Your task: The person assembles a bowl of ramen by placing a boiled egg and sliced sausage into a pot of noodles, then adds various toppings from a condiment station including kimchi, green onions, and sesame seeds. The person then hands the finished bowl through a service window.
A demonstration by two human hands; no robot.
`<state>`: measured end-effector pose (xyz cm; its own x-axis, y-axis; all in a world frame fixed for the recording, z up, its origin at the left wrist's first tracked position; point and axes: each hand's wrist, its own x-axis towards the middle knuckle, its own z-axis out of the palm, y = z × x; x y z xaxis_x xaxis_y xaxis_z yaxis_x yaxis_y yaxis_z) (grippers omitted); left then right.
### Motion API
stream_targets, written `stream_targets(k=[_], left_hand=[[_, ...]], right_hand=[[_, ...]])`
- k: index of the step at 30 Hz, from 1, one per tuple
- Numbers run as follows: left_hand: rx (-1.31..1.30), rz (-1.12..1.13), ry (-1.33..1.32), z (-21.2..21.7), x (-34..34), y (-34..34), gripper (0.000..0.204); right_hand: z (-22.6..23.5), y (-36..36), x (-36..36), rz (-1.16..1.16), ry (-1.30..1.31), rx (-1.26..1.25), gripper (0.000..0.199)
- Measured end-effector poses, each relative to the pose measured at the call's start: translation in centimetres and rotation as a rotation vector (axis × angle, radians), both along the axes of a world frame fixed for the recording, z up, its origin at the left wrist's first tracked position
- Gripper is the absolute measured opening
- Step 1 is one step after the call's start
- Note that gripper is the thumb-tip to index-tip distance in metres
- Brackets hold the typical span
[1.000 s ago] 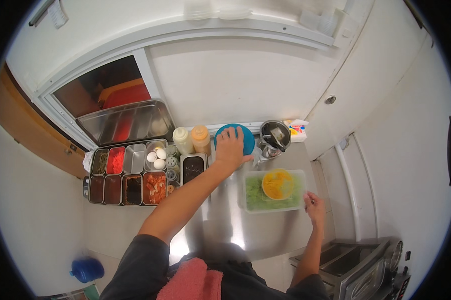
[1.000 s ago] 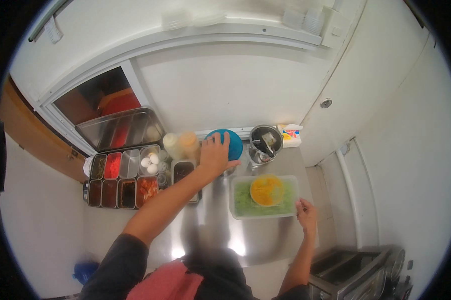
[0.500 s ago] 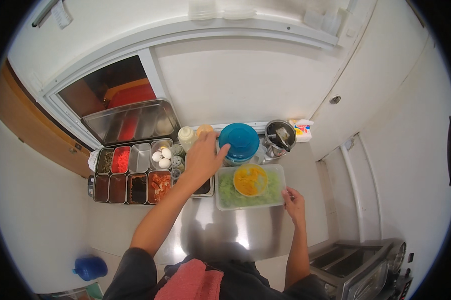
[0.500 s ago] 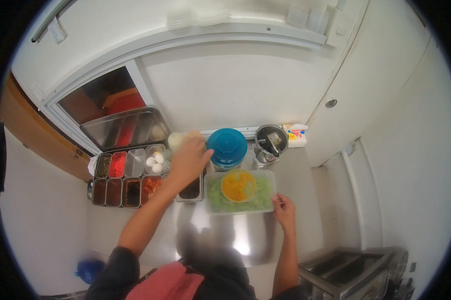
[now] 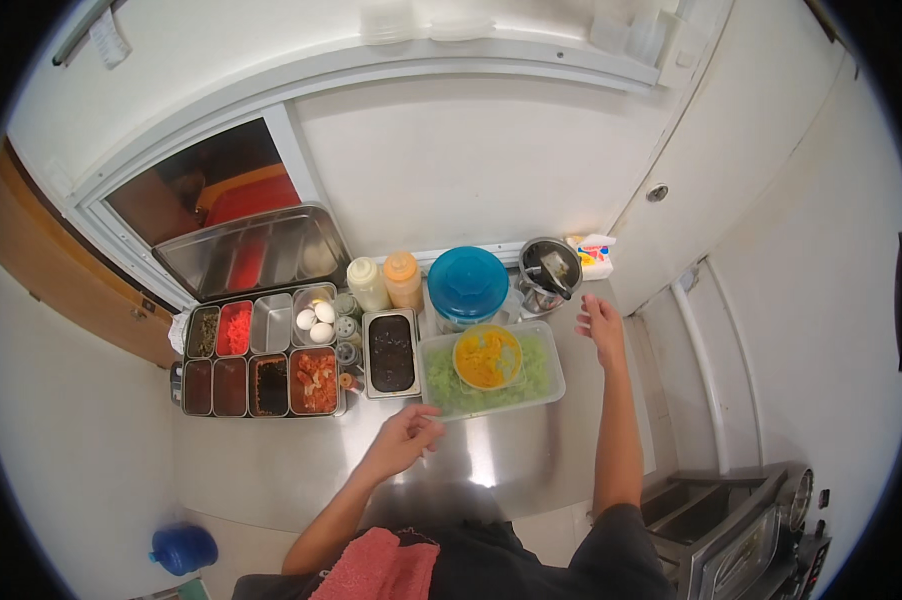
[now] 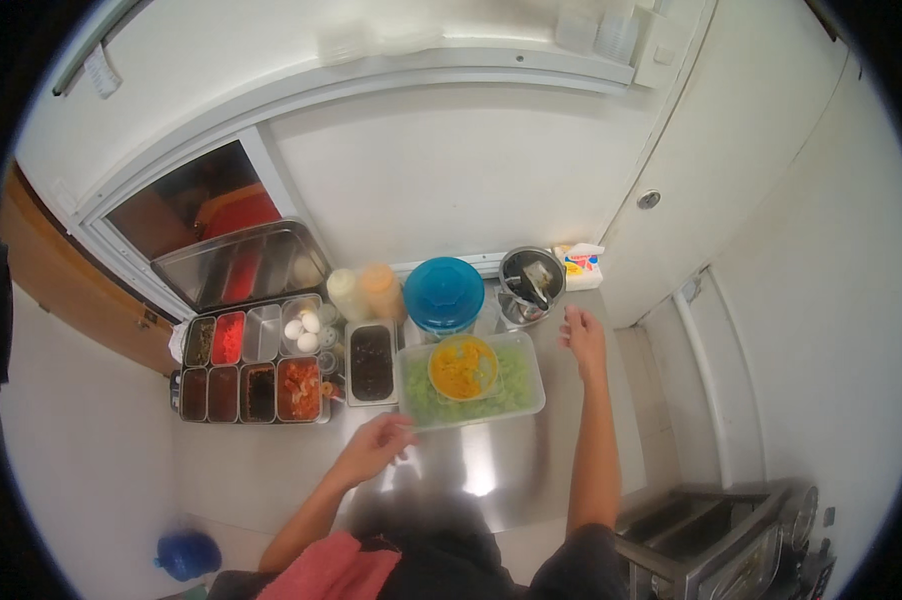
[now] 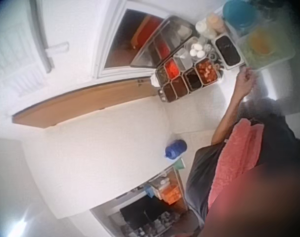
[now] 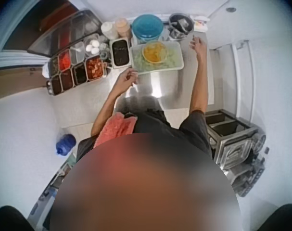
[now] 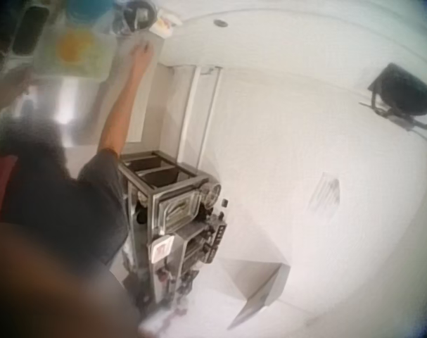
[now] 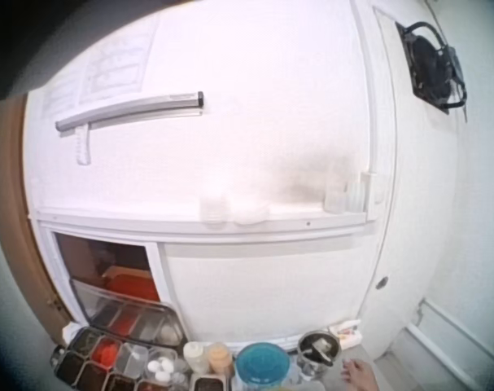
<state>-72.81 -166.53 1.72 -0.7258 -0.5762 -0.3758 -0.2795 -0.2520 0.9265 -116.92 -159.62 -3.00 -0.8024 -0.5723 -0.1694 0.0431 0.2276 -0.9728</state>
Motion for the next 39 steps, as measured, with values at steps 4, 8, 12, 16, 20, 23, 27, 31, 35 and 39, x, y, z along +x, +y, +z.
stream_targets(k=[4,8,12,16,20,23,27,31,35,39], left_hand=[[0.184,0.080,0.002,-1.4,-3.6,0.4,0.035],[0.124,0.158,0.000,-2.1,-6.1,-0.3,0.043],[0.076,0.207,-0.029,-4.2,-8.6,-1.6,0.042],[-0.062,0.184,-0.086,-6.2,-9.7,-2.2,0.041],[-0.234,0.176,-0.102,-6.4,-10.1,-2.7,0.040],[-0.307,0.196,-0.144,-6.0,-10.3,-3.1,0.033],[-0.318,0.198,-0.133,-5.9,-10.4,-3.5,0.030],[-0.272,0.189,-0.058,-5.8,-10.0,-3.7,0.029],[-0.333,0.148,-0.052,-5.0,-9.1,-3.6,0.030],[-0.459,0.081,-0.021,-4.2,-6.7,-3.2,0.027]], right_hand=[[-0.3,-3.7,-1.3,0.026,-0.109,0.037,0.052],[-0.7,-5.8,-2.6,0.118,-0.212,0.046,0.042],[-1.7,-6.1,-4.4,0.270,-0.429,-0.032,0.039],[-3.8,-6.3,-5.5,0.283,-0.399,-0.175,0.040],[-4.9,-6.5,-5.9,0.169,-0.385,-0.208,0.038],[-4.6,-5.7,-5.9,0.303,-0.404,-0.323,0.045],[-4.2,-3.4,-7.2,0.111,-0.448,-0.267,0.050],[-4.6,0.5,-10.2,0.021,-0.513,-0.364,0.048],[-3.6,6.4,-10.7,0.084,-0.479,-0.402,0.047],[-1.2,13.9,-6.2,0.000,-0.292,-0.395,0.046]])
